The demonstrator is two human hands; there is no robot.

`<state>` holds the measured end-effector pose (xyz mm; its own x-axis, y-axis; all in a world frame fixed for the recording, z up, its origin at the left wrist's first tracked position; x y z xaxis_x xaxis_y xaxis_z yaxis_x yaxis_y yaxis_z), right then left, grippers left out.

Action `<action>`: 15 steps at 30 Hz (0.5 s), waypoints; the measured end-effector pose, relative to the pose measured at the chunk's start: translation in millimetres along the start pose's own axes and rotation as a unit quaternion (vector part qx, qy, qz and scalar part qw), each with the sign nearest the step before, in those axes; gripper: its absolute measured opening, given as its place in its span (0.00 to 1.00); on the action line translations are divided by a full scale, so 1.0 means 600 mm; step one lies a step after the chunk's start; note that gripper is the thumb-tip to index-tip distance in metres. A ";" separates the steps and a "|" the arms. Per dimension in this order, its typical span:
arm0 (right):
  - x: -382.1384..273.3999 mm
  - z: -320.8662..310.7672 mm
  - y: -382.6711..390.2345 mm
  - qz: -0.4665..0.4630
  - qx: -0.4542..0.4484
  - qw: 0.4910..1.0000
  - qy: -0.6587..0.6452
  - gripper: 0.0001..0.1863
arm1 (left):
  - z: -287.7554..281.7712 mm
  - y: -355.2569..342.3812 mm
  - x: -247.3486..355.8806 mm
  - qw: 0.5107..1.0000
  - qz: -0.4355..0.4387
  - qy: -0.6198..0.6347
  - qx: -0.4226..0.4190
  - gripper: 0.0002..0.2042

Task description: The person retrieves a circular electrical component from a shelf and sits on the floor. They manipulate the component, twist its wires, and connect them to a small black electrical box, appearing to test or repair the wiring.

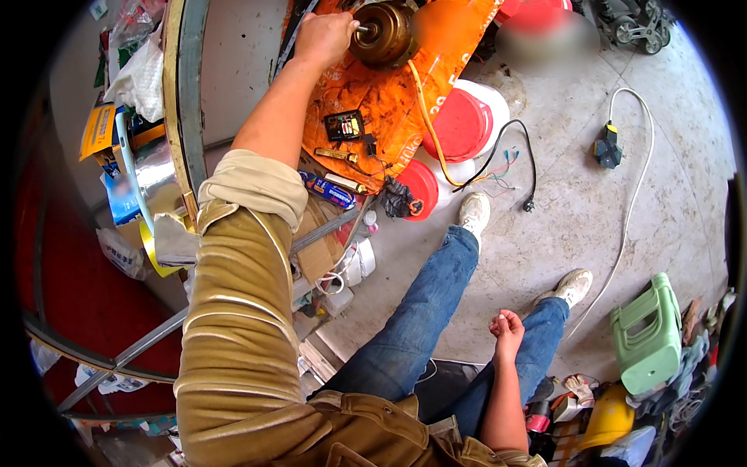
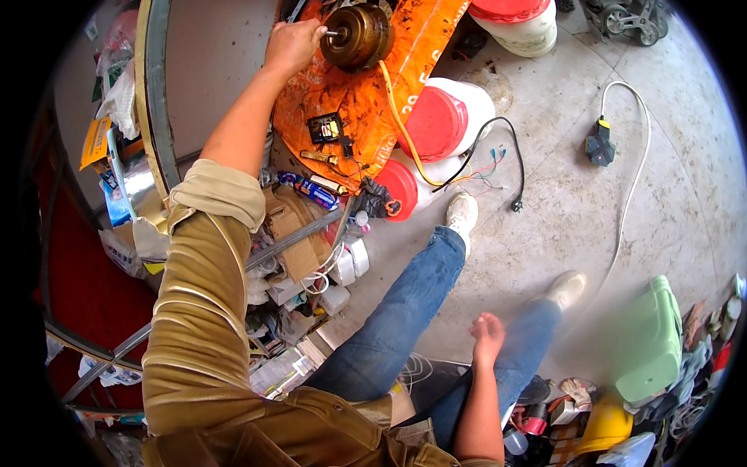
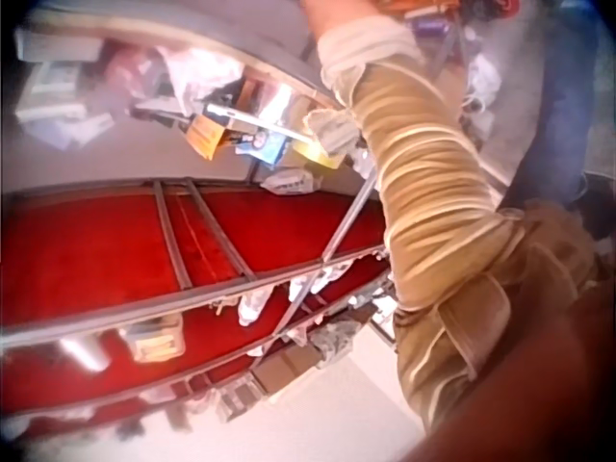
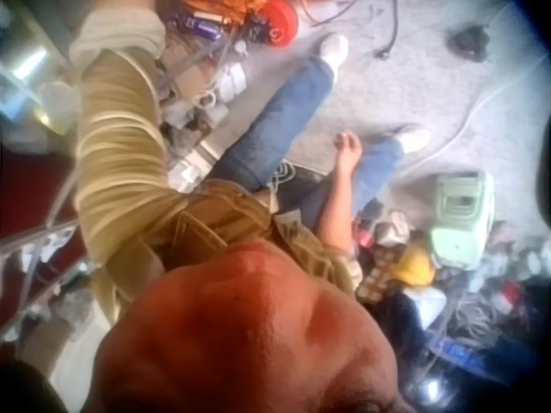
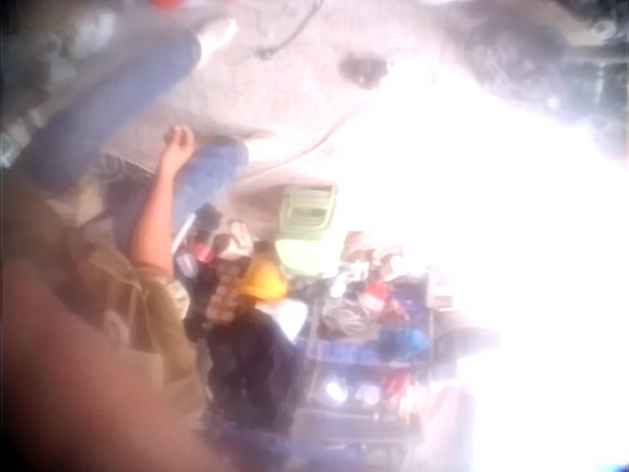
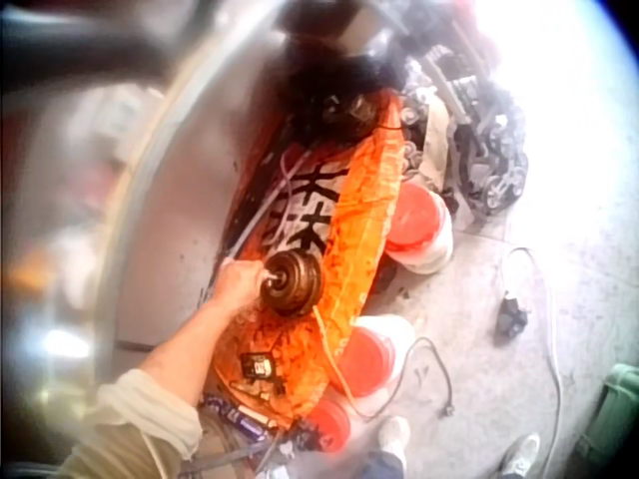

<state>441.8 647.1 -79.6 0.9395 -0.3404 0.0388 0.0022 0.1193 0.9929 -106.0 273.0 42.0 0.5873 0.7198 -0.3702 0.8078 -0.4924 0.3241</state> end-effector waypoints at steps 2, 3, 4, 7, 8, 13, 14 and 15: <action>0.005 -0.002 -0.002 -0.003 -0.004 1.000 -0.003 0.09 | 0.007 0.000 -0.008 0.995 -0.079 0.044 -0.032 0.19; 0.006 -0.003 -0.002 -0.003 -0.007 1.000 -0.006 0.09 | 0.010 0.002 -0.011 0.988 -0.129 0.088 -0.021 0.23; 0.008 -0.003 -0.002 -0.003 -0.010 1.000 -0.009 0.09 | 0.014 0.006 -0.014 0.975 -0.178 0.131 -0.010 0.26; 0.013 -0.005 0.001 0.003 -0.009 1.000 -0.012 0.09 | 0.020 0.029 -0.043 0.926 -0.318 0.201 0.026 0.33; 0.015 -0.006 0.002 0.006 -0.009 1.000 -0.012 0.09 | 0.026 0.034 -0.054 0.925 -0.332 0.184 -0.020 0.34; 0.029 -0.011 -0.006 0.009 0.001 1.000 -0.004 0.10 | 0.015 0.046 -0.039 0.937 -0.309 0.163 0.014 0.34; 0.029 -0.011 -0.005 0.011 0.000 1.000 -0.002 0.10 | 0.010 0.048 -0.033 0.938 -0.308 0.156 0.019 0.34; 0.027 -0.012 -0.003 0.014 -0.001 1.000 0.001 0.10 | 0.009 0.050 -0.029 0.935 -0.313 0.167 0.010 0.33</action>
<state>459.7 647.9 -81.7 0.9400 -0.3347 0.0663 -0.0232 0.1312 0.9911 -91.8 243.1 53.5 -0.0462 0.9811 -0.1881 0.9905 0.0693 0.1185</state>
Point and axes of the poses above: each hand's wrist, its own y-axis away from the middle knuckle, its own z-axis out of the palm, x = y × z, the point moved 4 cm from there along -y, towards the middle knuckle, and after that the axes turned 15 degrees about z, right-handed, at the moved point
